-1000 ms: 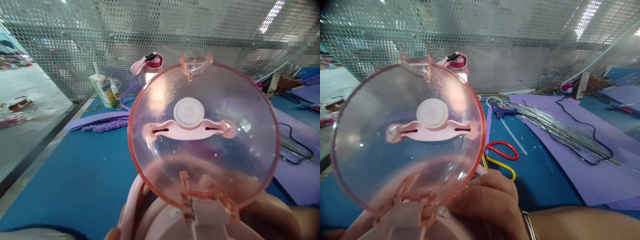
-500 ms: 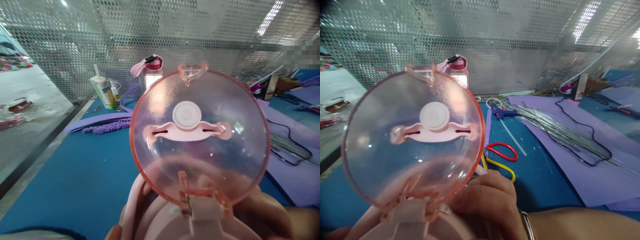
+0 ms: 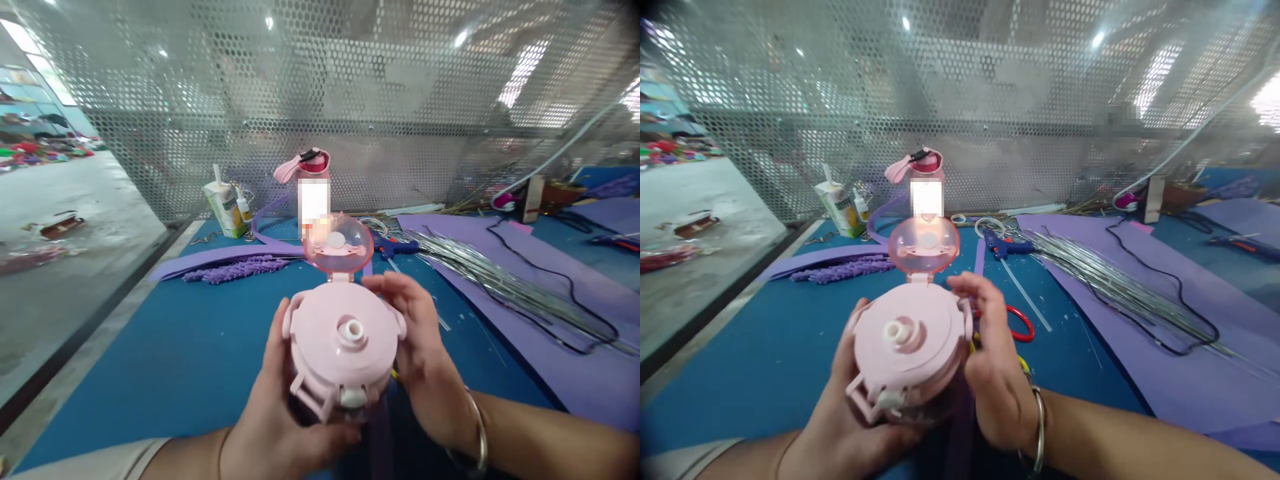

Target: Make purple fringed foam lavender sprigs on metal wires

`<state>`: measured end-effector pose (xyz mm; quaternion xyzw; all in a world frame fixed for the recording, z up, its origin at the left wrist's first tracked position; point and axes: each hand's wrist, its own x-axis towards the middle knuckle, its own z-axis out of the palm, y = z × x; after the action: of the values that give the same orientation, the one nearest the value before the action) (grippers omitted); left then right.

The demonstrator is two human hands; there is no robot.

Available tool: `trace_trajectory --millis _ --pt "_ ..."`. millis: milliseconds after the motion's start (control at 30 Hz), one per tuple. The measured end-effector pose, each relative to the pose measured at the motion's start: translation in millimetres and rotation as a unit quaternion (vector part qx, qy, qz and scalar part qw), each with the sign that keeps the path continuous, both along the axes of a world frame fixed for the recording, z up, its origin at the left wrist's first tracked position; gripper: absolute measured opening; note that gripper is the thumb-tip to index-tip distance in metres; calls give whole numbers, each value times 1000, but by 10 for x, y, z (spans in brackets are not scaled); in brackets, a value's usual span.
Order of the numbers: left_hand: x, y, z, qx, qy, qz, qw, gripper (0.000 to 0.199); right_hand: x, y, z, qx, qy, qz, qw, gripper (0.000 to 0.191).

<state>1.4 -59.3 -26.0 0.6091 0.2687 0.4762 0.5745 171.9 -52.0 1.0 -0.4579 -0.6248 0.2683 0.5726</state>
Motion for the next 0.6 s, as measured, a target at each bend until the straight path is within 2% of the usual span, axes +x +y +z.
trace_trajectory --millis 67,100,133,233,300,400,533,600 --pt "-46 -32 25 27 -10 1 1000 110 53 86 92 -15 74 -37 996 42" --pt "-66 -48 26 38 -6 2 999 110 87 134 153 -28 92 -35 995 44" --pt "-81 -58 22 45 2 2 999 111 120 181 222 -54 103 -2 993 48" --pt "-98 -52 -1 54 16 -5 998 119 178 269 451 -117 113 153 975 58" --pt "-86 -31 -5 58 3 -9 998 129 187 246 592 -67 115 190 973 57" --pt "-57 -12 18 47 -9 -17 999 133 184 102 742 46 84 157 983 44" --pt "-38 -21 51 16 -42 -60 997 129 115 -103 812 96 46 131 986 21" --pt "-41 -26 52 4 -59 -78 995 130 61 -149 825 80 25 88 993 39"
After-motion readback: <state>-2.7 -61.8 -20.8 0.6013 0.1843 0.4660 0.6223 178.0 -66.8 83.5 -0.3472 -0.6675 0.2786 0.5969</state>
